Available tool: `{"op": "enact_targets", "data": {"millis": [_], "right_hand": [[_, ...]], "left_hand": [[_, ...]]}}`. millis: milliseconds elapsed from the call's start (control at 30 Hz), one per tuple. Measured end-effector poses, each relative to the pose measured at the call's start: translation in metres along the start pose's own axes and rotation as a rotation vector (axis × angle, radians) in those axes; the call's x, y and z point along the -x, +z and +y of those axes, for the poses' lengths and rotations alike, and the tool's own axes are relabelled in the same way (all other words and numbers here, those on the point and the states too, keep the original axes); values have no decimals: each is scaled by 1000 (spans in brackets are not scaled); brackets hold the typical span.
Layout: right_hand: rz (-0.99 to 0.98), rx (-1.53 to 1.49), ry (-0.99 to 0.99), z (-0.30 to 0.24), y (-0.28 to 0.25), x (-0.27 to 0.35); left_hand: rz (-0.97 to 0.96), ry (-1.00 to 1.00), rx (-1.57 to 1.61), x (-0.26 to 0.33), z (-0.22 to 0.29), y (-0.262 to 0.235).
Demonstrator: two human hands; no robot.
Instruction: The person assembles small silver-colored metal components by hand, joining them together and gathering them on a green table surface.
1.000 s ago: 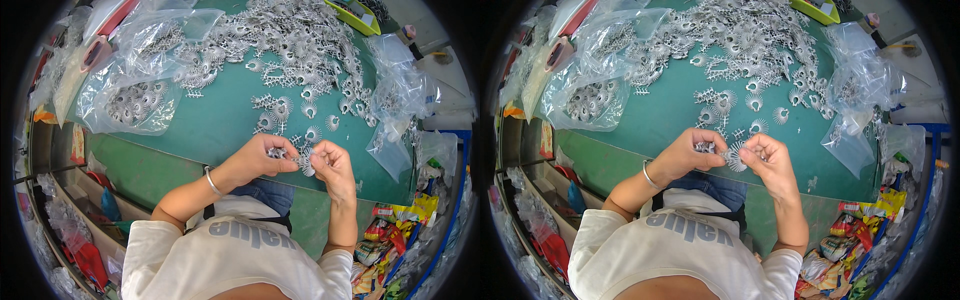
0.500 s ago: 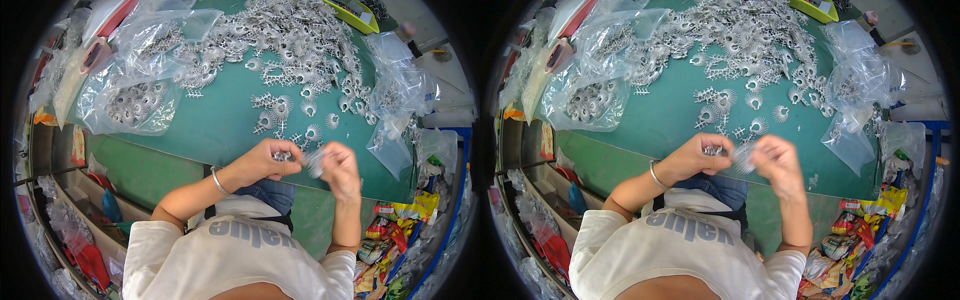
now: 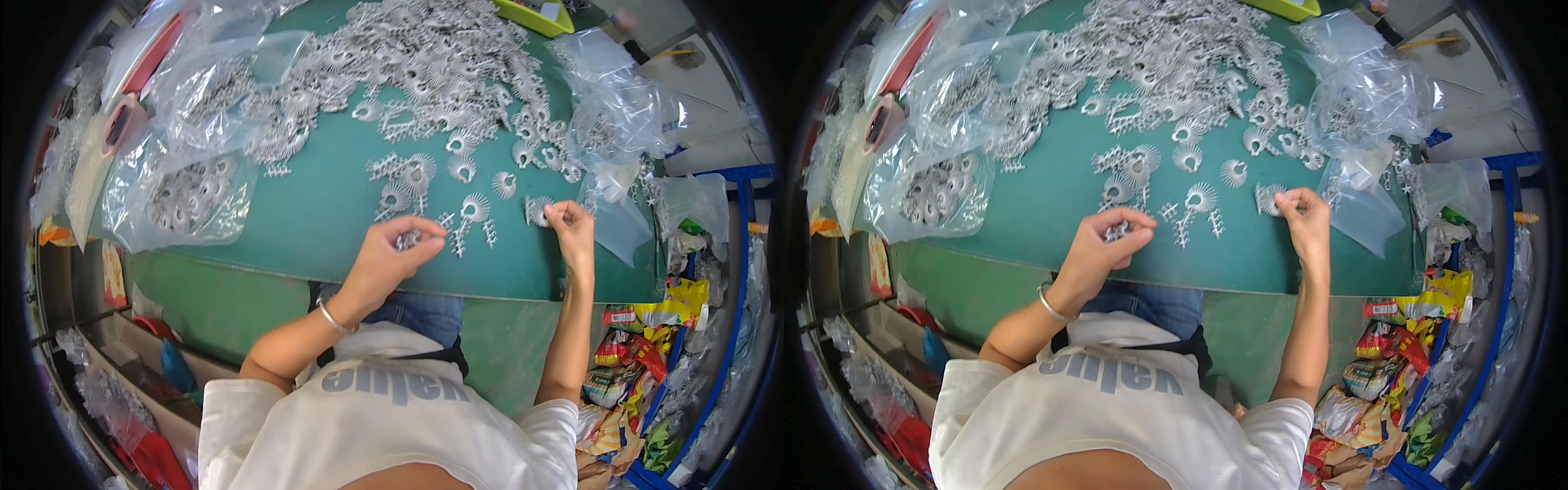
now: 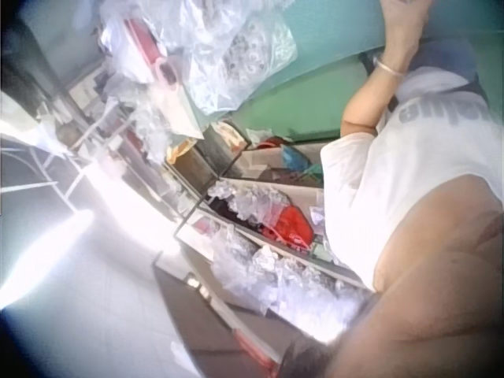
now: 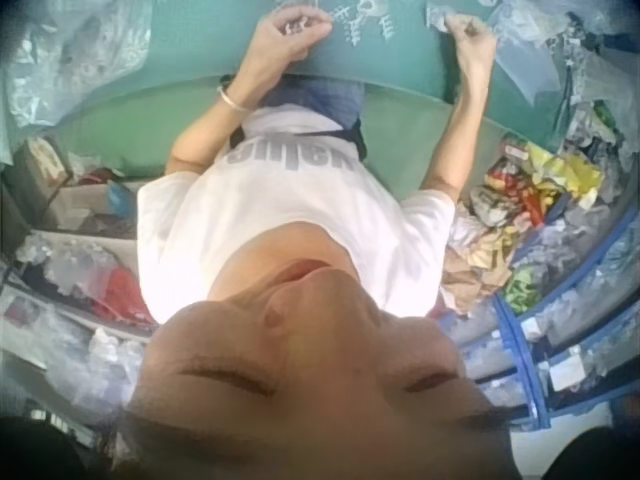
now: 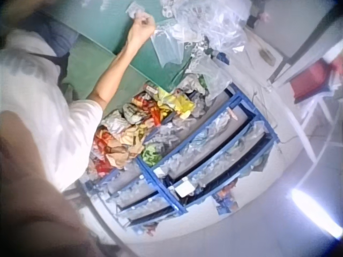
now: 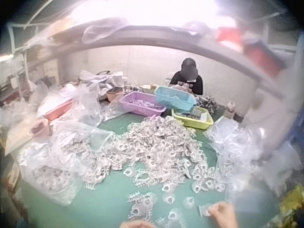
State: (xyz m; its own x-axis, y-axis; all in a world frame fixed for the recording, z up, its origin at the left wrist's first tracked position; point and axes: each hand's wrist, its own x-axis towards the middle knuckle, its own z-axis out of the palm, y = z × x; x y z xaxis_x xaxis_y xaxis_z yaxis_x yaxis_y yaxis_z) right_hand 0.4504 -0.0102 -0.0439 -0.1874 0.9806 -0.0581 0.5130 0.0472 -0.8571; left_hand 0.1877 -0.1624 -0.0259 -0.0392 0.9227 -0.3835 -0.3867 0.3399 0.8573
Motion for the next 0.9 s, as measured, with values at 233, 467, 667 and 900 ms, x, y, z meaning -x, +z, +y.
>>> {"op": "enact_targets", "data": {"millis": [233,467,667,900], "right_hand": [[-134,-615,200,-6,-36,-2],[-52,-32,223,6,-30,-28],[-179,-379,305,3,-32,-23],[-198,-552,251,-12,-2,-13]], "left_hand": [[-23,37,36,-4,1,1],[-38,10,28,-5,-2,4],[-56,-27,-19,2,-2,3],[-57,-26,121,-16,0,15]]}}
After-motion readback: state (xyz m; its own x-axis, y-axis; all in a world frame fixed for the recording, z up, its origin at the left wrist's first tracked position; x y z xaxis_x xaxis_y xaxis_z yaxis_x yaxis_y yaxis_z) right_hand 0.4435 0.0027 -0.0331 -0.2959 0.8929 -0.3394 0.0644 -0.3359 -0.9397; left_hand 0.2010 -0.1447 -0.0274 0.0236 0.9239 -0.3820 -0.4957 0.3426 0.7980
